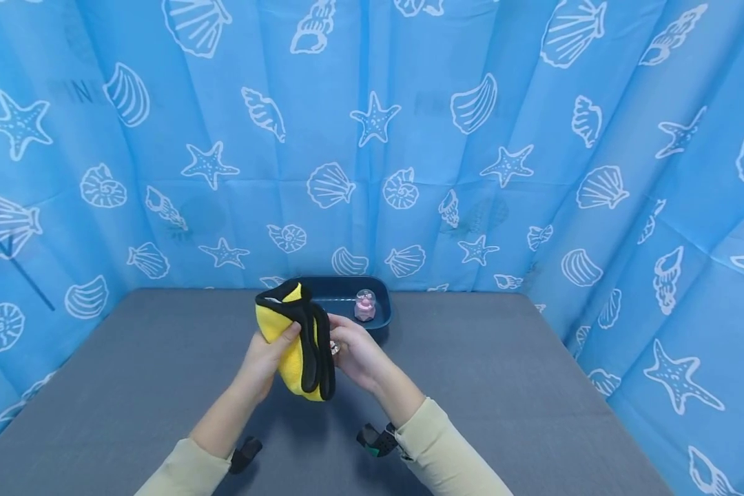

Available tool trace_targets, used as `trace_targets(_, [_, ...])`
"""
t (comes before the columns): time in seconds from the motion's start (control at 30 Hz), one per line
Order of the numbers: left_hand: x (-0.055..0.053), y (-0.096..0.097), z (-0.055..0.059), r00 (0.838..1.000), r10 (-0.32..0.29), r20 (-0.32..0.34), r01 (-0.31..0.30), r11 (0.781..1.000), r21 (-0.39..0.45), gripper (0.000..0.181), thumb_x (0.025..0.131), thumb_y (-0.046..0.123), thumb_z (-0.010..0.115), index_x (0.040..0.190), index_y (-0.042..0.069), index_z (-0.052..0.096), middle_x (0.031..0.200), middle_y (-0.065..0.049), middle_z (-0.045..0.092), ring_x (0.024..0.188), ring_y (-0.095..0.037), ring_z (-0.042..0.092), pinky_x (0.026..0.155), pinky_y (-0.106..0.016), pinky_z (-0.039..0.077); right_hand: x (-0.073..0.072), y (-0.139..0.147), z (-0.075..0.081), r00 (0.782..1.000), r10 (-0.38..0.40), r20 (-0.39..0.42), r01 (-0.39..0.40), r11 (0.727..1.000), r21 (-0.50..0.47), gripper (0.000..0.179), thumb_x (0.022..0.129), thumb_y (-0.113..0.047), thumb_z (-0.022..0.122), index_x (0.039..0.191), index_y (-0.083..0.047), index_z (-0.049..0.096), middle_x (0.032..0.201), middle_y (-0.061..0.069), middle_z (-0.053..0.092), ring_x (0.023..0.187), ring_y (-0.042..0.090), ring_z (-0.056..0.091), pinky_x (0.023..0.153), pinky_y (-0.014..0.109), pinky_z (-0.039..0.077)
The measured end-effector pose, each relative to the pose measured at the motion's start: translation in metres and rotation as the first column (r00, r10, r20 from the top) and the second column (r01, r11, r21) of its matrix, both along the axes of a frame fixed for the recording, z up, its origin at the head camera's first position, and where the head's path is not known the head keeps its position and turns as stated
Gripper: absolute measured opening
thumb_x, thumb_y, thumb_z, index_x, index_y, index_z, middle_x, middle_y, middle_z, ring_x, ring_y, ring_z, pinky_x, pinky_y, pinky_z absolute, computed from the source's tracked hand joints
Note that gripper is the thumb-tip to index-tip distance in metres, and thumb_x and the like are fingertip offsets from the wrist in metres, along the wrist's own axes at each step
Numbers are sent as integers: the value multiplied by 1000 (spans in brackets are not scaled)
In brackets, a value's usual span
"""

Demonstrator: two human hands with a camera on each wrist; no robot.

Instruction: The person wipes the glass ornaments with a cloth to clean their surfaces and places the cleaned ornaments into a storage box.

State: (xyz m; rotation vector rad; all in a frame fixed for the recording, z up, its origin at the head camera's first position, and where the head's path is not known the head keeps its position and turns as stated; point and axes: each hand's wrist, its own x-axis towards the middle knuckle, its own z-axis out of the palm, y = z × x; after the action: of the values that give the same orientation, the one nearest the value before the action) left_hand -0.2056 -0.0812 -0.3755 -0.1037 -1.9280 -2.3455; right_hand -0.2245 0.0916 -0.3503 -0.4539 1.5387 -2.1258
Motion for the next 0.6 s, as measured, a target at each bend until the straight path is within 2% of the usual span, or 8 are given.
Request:
trace_targets(0.1, [-1,1,0,999,-41,18,42,998,-56,51,91,22,70,127,2,40,102,-8,55,92,-20,56,84,-33,45,1,0,-1,999,20,-37,-19,999,41,24,95,-3,43,103,-17,60,92,-2,55,83,15,50,76,30,41])
trace_targets(0.2, [-2,3,0,998,-40,46,44,994,-98,56,89,24,73,129,4,38,103,-9,54,92,-23,55,84,-34,44,1,0,-3,998,30,-57,-25,996,88,22,94,-2,47,103,-18,60,89,-1,55,74,14,50,72,28,42])
trace_targets(0.33, [-1,4,-1,997,28,77,-19,993,-112,56,87,27,75,126,5,42,100,-10,56,88,-22,57,80,-33,47,1,0,-6,996,38,-84,-26,990,141,21,93,-1,50,98,-17,62,90,0,55,77,15,50,73,29,43])
trace_targets(0.47, [2,7,-3,993,99,60,-93,991,-94,46,89,28,73,117,1,48,93,-9,59,80,-18,60,73,-31,50,0,0,-7,995,39,-93,-21,981,191,19,93,-2,51,97,-16,63,89,1,56,79,16,52,73,29,45])
trace_targets(0.6, [4,9,-6,993,116,33,-114,992,-61,37,91,27,70,109,0,52,85,-7,59,73,-17,61,68,-29,51,0,0,-6,995,33,-99,-9,973,230,18,92,-1,51,101,-12,63,89,2,57,79,17,53,73,30,46])
